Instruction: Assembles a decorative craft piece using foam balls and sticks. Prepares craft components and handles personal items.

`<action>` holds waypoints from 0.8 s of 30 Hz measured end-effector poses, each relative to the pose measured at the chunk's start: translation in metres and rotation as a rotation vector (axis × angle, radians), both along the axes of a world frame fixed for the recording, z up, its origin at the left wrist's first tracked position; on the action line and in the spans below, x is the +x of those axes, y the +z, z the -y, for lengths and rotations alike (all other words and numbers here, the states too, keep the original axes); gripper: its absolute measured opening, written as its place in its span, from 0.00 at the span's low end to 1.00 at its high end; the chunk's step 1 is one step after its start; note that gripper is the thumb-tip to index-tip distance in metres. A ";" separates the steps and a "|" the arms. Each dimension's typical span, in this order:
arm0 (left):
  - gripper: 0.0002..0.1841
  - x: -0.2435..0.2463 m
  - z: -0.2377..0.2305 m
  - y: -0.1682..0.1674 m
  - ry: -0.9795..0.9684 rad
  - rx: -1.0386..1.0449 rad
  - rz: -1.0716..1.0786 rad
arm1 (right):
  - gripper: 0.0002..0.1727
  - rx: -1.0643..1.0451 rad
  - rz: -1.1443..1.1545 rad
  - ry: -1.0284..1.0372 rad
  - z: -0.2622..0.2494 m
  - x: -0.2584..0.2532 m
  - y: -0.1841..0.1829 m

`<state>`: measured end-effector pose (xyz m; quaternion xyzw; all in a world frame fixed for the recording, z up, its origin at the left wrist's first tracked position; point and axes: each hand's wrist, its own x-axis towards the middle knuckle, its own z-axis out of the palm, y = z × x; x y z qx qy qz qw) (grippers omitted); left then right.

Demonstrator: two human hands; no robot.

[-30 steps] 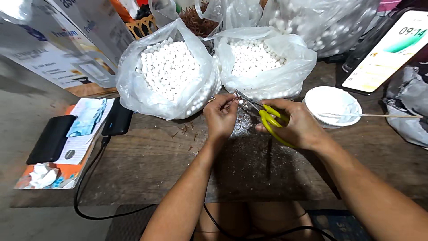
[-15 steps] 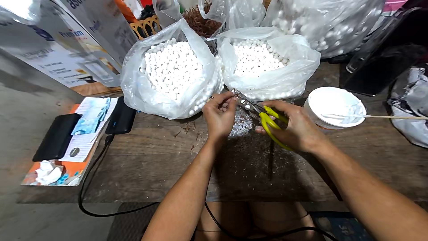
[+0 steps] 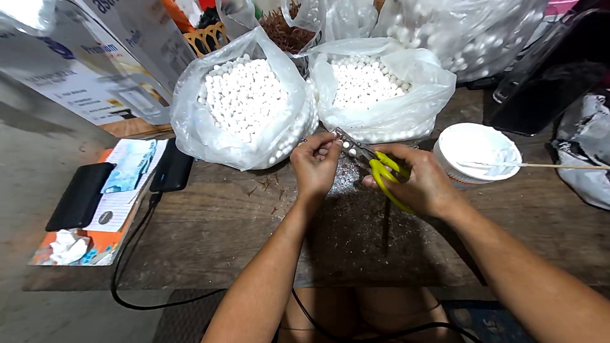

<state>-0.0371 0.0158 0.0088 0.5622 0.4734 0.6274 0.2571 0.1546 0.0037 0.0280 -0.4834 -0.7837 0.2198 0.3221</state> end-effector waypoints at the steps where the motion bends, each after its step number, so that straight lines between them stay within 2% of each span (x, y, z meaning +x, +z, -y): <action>1: 0.05 0.000 0.000 0.000 0.000 -0.004 0.003 | 0.31 -0.007 0.002 -0.003 0.000 0.000 0.001; 11: 0.05 0.002 0.001 0.001 0.004 -0.027 -0.005 | 0.30 -0.007 0.004 -0.010 0.000 0.001 0.001; 20: 0.04 0.002 0.000 0.000 -0.003 -0.012 0.018 | 0.23 -0.053 -0.109 -0.037 0.005 -0.002 0.005; 24: 0.05 -0.001 0.001 0.001 0.014 -0.006 -0.086 | 0.29 -0.120 -0.040 -0.068 0.001 0.002 0.008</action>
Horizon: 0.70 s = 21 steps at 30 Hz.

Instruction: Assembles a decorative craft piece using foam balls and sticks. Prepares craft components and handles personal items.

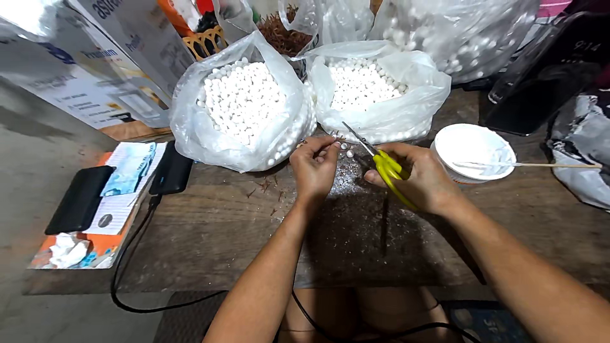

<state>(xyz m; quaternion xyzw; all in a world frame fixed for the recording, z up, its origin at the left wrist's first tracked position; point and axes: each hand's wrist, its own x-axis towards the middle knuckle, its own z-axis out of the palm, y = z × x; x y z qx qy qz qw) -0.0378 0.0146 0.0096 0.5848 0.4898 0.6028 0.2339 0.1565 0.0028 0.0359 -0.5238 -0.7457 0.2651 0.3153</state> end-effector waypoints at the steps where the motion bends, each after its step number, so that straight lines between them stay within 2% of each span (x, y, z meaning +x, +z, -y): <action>1: 0.05 -0.001 0.001 0.001 0.001 -0.003 -0.041 | 0.31 -0.016 0.022 0.003 0.000 0.000 0.001; 8: 0.06 0.001 0.000 -0.003 0.035 0.088 -0.133 | 0.33 0.026 0.097 0.040 0.001 0.000 0.000; 21: 0.07 0.002 -0.002 -0.008 0.055 0.191 -0.223 | 0.27 0.066 0.036 0.023 0.000 0.001 -0.005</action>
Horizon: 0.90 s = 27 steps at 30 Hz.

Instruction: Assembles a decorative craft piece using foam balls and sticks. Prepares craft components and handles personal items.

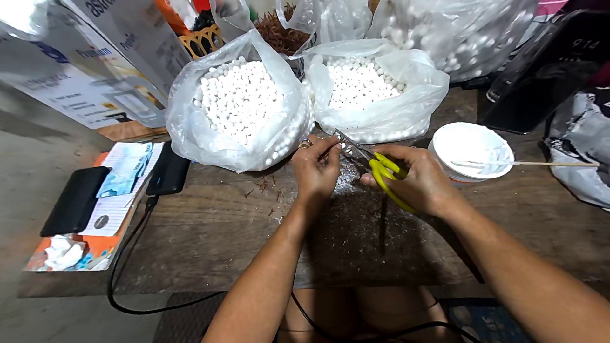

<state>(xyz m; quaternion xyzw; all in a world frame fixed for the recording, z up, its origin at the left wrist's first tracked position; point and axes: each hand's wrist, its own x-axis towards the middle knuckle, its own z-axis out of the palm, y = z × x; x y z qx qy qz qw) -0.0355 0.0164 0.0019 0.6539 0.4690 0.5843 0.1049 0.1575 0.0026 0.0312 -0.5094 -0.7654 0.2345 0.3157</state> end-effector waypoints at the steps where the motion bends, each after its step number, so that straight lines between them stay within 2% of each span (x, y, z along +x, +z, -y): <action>1: 0.07 0.000 0.000 0.000 0.000 0.003 0.003 | 0.27 0.001 -0.003 -0.002 0.000 0.000 0.000; 10: 0.06 -0.002 -0.003 0.000 -0.026 -0.024 0.080 | 0.22 -0.028 -0.056 -0.031 0.007 -0.003 0.007; 13: 0.06 -0.003 -0.003 0.002 -0.046 -0.067 0.142 | 0.24 -0.015 0.003 -0.082 0.020 0.003 0.004; 16: 0.08 -0.001 -0.005 0.002 -0.048 -0.105 0.223 | 0.25 0.133 0.163 -0.083 0.041 0.012 -0.018; 19: 0.07 -0.003 -0.003 0.002 -0.066 -0.128 0.203 | 0.25 0.253 0.198 -0.022 0.062 0.025 -0.031; 21: 0.06 -0.003 -0.004 0.000 -0.073 -0.105 0.198 | 0.22 0.282 0.090 -0.055 0.074 0.042 -0.032; 24: 0.04 -0.002 -0.004 -0.002 -0.100 -0.037 0.193 | 0.02 0.153 -0.364 -0.176 0.082 0.073 -0.030; 27: 0.05 0.001 0.000 0.001 -0.136 -0.019 0.141 | 0.09 0.127 -0.664 -0.384 0.073 0.100 -0.033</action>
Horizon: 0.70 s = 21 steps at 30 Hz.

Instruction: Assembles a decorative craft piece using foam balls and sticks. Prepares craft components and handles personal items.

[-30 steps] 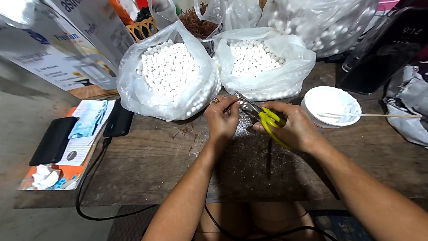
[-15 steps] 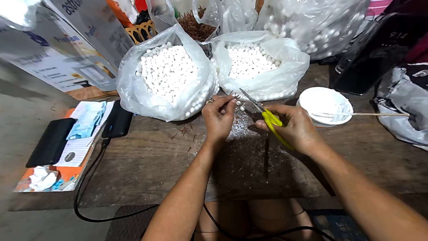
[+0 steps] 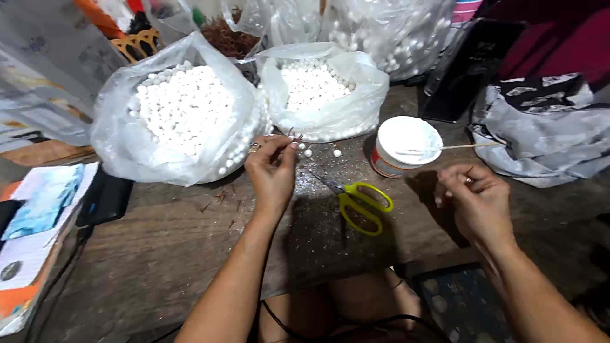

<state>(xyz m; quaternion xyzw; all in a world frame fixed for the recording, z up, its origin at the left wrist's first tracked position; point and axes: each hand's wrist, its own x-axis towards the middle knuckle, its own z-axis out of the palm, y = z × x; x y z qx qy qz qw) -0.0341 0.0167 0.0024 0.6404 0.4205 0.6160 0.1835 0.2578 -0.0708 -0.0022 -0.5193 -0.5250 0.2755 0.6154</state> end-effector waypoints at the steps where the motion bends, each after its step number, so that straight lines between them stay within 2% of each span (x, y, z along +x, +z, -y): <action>1: 0.05 0.004 0.001 0.002 -0.012 -0.003 0.008 | 0.11 0.020 -0.021 -0.039 -0.005 0.007 0.001; 3: 0.04 0.016 0.002 0.006 -0.047 -0.004 0.041 | 0.21 0.056 0.014 -0.058 -0.015 0.015 0.007; 4: 0.05 0.021 0.003 0.009 -0.072 -0.004 0.046 | 0.21 0.069 0.045 -0.048 -0.018 0.016 0.010; 7: 0.07 0.035 0.002 0.017 -0.132 -0.019 0.038 | 0.10 0.159 0.157 -0.029 -0.026 0.012 0.021; 12: 0.07 0.056 0.000 0.017 -0.185 0.017 0.017 | 0.09 0.380 0.305 -0.064 -0.020 0.026 0.047; 14: 0.06 0.062 0.000 0.018 -0.188 0.040 -0.011 | 0.11 0.405 0.251 -0.089 -0.024 0.031 0.045; 21: 0.07 0.067 0.007 0.006 -0.166 0.126 -0.081 | 0.24 0.173 -0.254 -0.120 -0.027 0.027 0.038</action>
